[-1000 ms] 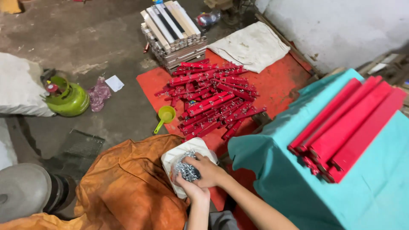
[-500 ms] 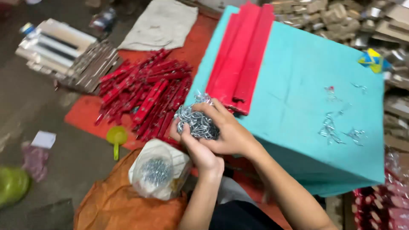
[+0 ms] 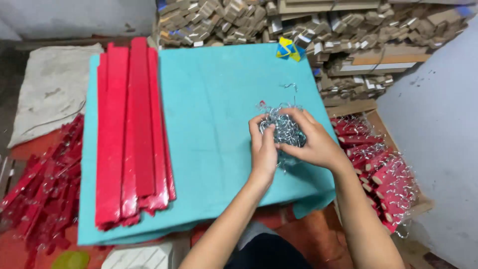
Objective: Attach metal hooks to red bars and stack the completed bars in a box.
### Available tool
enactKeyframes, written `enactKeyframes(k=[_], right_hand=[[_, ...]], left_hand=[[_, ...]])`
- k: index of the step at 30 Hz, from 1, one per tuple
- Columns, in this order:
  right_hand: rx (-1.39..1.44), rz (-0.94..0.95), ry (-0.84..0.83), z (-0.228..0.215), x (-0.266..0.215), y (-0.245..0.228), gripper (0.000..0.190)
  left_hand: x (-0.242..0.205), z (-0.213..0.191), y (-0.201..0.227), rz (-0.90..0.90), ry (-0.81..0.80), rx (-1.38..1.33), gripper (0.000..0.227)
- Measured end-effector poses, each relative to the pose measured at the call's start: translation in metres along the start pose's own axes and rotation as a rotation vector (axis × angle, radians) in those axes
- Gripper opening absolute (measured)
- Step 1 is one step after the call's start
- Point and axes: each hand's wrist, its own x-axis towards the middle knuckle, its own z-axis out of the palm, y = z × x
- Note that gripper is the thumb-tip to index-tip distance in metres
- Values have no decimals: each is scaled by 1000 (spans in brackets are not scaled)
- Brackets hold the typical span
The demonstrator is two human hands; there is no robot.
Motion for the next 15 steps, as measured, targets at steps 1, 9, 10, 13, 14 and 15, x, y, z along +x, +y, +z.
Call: enactKeyframes(k=[1,9,10,13,14,15], right_hand=[[-9,4,12,-10,5,12,79],[60,253,-370,-61,25,39,55],[63,248,-371,-66,25,43,55],[182,210,-385,-74,13,66,46],[158,206,-429,-74,8,82,48],[136,202,-473,-73,3,96,51]], left_hand=[[26,-2,-29,1,-15,-3,30],[62,-31,-6,-273,-465,648,42],[63,-35,-3,-271,-460,652,42],[57,-42,12,-399,-498,678,36],[55,-39,23,-412,-510,727,33],[52,-36,33,-424,-522,776,32]])
